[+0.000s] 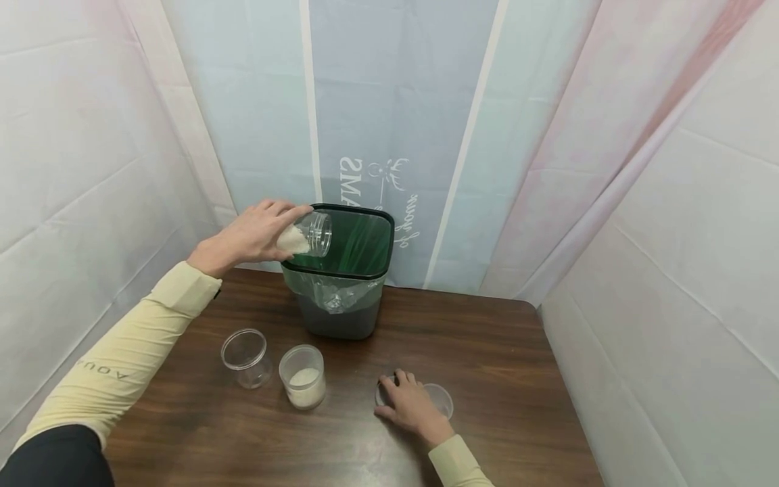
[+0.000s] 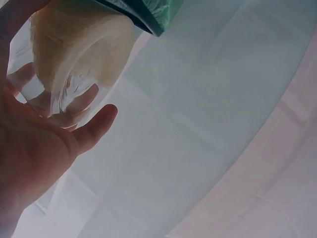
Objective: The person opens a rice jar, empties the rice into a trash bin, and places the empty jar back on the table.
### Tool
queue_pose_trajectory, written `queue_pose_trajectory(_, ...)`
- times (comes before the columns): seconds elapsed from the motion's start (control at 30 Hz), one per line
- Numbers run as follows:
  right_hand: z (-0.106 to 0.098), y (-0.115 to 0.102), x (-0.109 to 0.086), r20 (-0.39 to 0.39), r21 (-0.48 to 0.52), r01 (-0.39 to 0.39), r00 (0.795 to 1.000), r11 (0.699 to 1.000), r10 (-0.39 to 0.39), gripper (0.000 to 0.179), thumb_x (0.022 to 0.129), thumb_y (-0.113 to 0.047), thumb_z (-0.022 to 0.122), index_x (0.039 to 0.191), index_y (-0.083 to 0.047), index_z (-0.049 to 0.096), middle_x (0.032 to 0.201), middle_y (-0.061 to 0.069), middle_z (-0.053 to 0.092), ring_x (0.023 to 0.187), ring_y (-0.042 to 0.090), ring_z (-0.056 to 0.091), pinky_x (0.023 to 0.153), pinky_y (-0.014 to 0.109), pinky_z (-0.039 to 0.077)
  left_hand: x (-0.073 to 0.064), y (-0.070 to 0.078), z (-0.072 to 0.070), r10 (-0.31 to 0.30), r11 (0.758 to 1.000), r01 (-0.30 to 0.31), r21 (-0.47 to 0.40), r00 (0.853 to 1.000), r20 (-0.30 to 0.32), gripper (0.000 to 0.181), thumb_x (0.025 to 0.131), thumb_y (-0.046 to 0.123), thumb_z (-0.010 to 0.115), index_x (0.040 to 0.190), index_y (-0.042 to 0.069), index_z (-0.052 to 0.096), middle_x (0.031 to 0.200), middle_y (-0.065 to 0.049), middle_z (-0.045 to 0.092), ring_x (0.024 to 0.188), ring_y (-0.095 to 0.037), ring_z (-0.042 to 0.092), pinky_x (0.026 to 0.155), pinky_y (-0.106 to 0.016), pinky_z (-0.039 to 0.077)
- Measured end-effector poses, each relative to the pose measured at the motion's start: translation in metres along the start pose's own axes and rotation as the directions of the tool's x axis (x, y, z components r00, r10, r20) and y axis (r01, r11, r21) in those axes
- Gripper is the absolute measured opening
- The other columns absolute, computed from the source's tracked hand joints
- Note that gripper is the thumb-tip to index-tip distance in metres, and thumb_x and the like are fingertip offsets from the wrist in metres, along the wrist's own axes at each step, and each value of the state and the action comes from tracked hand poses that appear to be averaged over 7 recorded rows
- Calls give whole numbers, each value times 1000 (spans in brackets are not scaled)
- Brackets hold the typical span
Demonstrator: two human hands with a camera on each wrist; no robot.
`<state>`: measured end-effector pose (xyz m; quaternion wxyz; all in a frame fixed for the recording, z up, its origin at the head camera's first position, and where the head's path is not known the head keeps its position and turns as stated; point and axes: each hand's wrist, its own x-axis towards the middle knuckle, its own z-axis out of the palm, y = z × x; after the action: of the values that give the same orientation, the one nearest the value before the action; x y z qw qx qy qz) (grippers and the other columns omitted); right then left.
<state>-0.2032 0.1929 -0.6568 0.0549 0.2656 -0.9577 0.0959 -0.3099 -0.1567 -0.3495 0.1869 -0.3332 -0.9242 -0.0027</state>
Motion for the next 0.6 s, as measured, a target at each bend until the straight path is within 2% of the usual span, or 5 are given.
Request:
queue_pose_trajectory(0.33, 2, -1, 1, 5, 12, -4, 1000, 1000, 4, 60, 92, -48, 63, 138, -10, 54, 134, 28, 52, 120, 46, 53, 88, 58, 49, 0, 5, 3, 20, 995, -21, 94, 1000, 11, 96, 74, 33, 86, 152, 24, 31, 139, -18, 48, 127, -43, 45, 98, -62, 41)
queue_pose_trajectory(0.6, 4, -1, 0, 32, 24, -23, 999, 999, 22, 60, 93, -48, 61, 139, -11, 53, 136, 27, 51, 121, 45, 52, 92, 58, 47, -1, 8, 5, 65, 987, -61, 152, 997, -27, 91, 74, 27, 85, 150, 23, 34, 132, -17, 51, 123, -42, 48, 97, -60, 42)
